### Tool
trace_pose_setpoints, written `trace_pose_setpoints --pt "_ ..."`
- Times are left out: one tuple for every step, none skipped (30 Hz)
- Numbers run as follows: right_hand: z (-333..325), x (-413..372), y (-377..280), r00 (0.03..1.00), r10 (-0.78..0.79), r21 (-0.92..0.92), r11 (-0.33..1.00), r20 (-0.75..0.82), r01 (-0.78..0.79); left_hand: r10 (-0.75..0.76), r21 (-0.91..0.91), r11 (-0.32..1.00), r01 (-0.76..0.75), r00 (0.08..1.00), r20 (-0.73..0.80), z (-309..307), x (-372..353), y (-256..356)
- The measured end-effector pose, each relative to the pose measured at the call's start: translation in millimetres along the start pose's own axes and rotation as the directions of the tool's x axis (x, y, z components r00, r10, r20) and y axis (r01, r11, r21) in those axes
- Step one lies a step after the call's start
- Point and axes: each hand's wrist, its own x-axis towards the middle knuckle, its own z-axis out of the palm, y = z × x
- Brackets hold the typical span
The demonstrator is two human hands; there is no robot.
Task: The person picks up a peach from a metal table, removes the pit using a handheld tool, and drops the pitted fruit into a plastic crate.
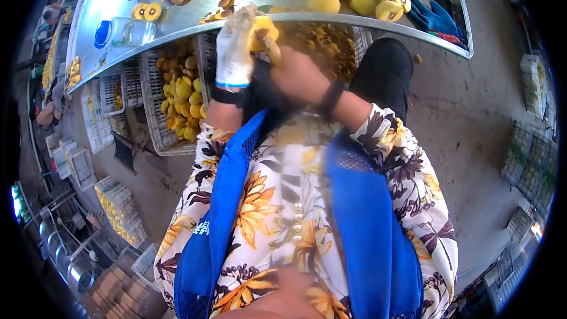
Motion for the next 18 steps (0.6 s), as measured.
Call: trace_pose_setpoints --pt "4 0 0 0.998 -0.043 0.008 0.999 -0.038 0.043 -0.043 -0.095 0.995 0.042 0.999 -0.001 -3 -1 -13" --pt "4 -1 -3 0.999 0.037 0.092 0.995 0.015 -0.039 -0.090 -0.188 0.978 0.088 0.996 -0.001 -6 -2 -24" --pt "1 -3 -12 0.991 0.114 0.169 0.978 0.077 -0.125 -0.138 -0.164 0.978 0.127 0.989 -0.056 0 -6 -16" --pt "-1 -5 -17 0.976 0.173 0.239 0.950 0.135 -0.201 -0.227 -0.231 0.950 0.210 0.973 -0.050 0 -6 -16" --pt "-4 -7 -23 0.954 0.230 0.300 0.912 0.193 -0.280 -0.311 -0.298 0.910 0.287 0.950 -0.036 -1 -4 -16" --pt "-5 -8 -26 0.931 0.272 0.359 0.866 0.244 -0.348 -0.392 -0.361 0.860 0.361 0.920 -0.014 -1 -1 -18" --pt "-6 -8 -28 0.905 0.308 0.413 0.813 0.295 -0.411 -0.464 -0.426 0.800 0.422 0.886 0.007 -1 3 -23" --pt "-7 -8 -28 0.899 0.310 0.434 0.796 0.308 -0.423 -0.494 -0.421 0.781 0.461 0.869 0.036 -1 4 -24" --pt "-7 -9 -28 0.894 0.313 0.453 0.778 0.322 -0.436 -0.524 -0.416 0.759 0.500 0.849 0.064 1 4 -19" --pt "-7 -9 -28 0.888 0.315 0.471 0.760 0.336 -0.448 -0.552 -0.410 0.737 0.537 0.828 0.093 3 4 -16" --pt "-8 -9 -27 0.883 0.327 0.476 0.750 0.336 -0.459 -0.528 -0.397 0.758 0.518 0.844 0.092 3 5 -18" --pt "-8 -9 -27 0.878 0.338 0.481 0.740 0.339 -0.471 -0.505 -0.384 0.778 0.497 0.859 0.089 3 6 -21" --pt "-8 -9 -27 0.873 0.349 0.486 0.729 0.341 -0.482 -0.479 -0.370 0.798 0.475 0.873 0.087 4 7 -23" --pt "-9 -9 -26 0.870 0.337 0.499 0.719 0.360 -0.484 -0.411 -0.336 0.852 0.401 0.911 0.045 6 6 -24" --pt "-11 -9 -25 0.867 0.325 0.513 0.707 0.377 -0.488 -0.338 -0.298 0.898 0.325 0.941 0.006 9 5 -24" --pt "-13 -9 -24 0.865 0.312 0.526 0.695 0.393 -0.490 -0.261 -0.255 0.935 0.245 0.965 -0.027 11 4 -24" --pt "-13 -8 -24 0.858 0.321 0.531 0.682 0.401 -0.503 -0.268 -0.257 0.934 0.247 0.962 -0.052 13 5 -23" --pt "-14 -7 -24 0.851 0.327 0.534 0.669 0.411 -0.516 -0.319 -0.275 0.913 0.301 0.948 -0.019 13 5 -21"
